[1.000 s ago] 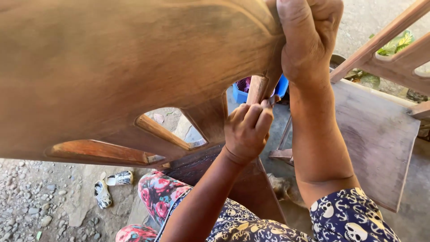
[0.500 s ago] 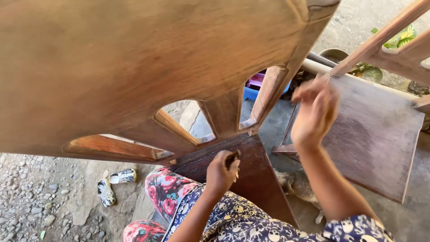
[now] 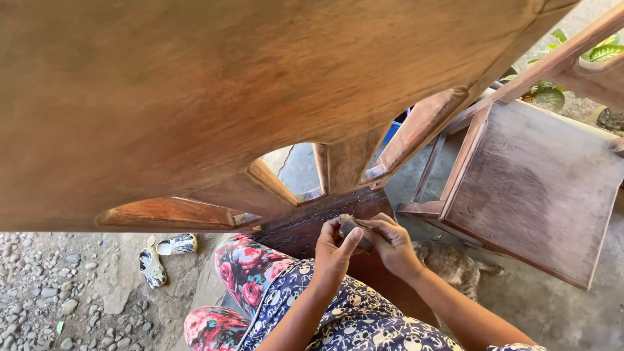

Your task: The person sands the backrest and legs of a wooden chair using a sanding block. They hold the chair steady with one hand while rubbing the sanding block against the wood surfaces.

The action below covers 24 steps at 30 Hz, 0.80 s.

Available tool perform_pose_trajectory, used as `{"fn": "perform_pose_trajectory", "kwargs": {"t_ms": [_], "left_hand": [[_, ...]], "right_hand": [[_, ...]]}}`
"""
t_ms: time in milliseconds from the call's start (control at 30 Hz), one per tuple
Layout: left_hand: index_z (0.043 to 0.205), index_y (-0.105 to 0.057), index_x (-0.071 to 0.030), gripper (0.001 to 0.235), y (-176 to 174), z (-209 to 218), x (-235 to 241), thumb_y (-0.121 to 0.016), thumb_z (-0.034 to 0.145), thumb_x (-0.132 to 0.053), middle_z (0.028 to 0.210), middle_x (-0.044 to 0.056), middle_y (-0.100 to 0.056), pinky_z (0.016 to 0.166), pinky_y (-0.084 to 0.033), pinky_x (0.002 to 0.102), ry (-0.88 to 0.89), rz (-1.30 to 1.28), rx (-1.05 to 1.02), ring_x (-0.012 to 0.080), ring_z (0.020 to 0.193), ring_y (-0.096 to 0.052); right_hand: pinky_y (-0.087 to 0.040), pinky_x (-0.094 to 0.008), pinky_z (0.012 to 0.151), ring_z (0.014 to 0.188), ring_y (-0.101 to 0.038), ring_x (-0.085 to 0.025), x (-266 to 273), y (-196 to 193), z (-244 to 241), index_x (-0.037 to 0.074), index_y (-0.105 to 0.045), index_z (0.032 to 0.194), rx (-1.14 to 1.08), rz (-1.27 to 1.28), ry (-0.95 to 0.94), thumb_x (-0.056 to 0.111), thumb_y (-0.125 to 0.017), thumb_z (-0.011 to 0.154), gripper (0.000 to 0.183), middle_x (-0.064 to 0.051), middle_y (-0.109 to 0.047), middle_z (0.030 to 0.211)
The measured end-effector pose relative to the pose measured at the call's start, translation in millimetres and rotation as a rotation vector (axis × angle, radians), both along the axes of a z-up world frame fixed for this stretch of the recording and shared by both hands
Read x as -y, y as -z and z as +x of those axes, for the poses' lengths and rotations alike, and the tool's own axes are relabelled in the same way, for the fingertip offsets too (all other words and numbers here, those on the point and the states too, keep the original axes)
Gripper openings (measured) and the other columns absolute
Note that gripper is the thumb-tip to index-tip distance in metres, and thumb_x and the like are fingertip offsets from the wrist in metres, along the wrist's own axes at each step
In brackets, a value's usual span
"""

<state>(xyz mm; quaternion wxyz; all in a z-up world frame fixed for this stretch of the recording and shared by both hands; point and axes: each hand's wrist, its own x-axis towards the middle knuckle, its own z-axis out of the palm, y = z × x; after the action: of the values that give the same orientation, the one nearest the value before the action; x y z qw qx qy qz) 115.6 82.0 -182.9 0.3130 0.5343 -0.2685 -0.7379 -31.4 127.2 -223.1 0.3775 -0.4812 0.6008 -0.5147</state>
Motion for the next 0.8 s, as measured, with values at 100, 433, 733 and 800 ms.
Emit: {"fn": "perform_pose_trajectory", "kwargs": {"t_ms": [100,433,733,800], "left_hand": [[0.108,-0.074,0.0,0.019,26.5,1.2,-1.0,-0.081,0.093,-0.01,0.083,0.008,-0.069,0.068,-0.063,0.03,0.007,-0.057,0.046,0.0137,0.078,-0.066],[0.095,-0.079,-0.004,0.003,26.5,-12.4,3.5,-0.08,0.092,-0.004,0.071,0.01,-0.071,0.055,-0.062,0.025,0.088,-0.135,0.145,0.012,0.063,-0.066],[0.089,-0.072,0.005,0.008,71.7,15.7,-3.7,-0.077,0.088,-0.002,0.066,0.014,-0.065,0.047,-0.06,0.028,-0.102,0.189,0.127,0.0235,0.053,-0.072],[0.086,-0.067,-0.005,0.009,84.3,20.1,-8.6,-0.076,0.085,-0.008,0.063,0.013,-0.069,0.04,-0.05,0.024,-0.031,0.318,0.112,0.0236,0.051,-0.073]], "right_hand": [[-0.048,-0.03,0.071,0.073,-0.053,-0.013,6.0,-10.5,-8.3,0.001,-0.082,0.091,0.211,0.068,0.025,0.003,-0.073,0.092,0.009,-0.007,-0.061,0.077],[-0.053,-0.029,0.037,0.042,-0.054,-0.013,-5.1,11.9,-6.6,-0.003,-0.068,0.078,0.447,0.173,0.157,0.0,-0.073,0.092,0.016,-0.007,-0.053,0.056],[-0.048,-0.051,0.106,0.132,-0.057,-0.039,11.3,-22.4,-18.4,0.004,-0.069,0.119,-0.606,-0.53,-0.186,0.066,-0.086,0.069,0.081,-0.017,-0.059,0.138],[-0.043,-0.046,0.112,0.135,-0.061,-0.026,13.8,-29.6,-11.6,0.018,-0.074,0.125,-0.837,-0.604,-0.315,0.039,-0.063,0.099,0.035,-0.002,-0.072,0.135]]}}
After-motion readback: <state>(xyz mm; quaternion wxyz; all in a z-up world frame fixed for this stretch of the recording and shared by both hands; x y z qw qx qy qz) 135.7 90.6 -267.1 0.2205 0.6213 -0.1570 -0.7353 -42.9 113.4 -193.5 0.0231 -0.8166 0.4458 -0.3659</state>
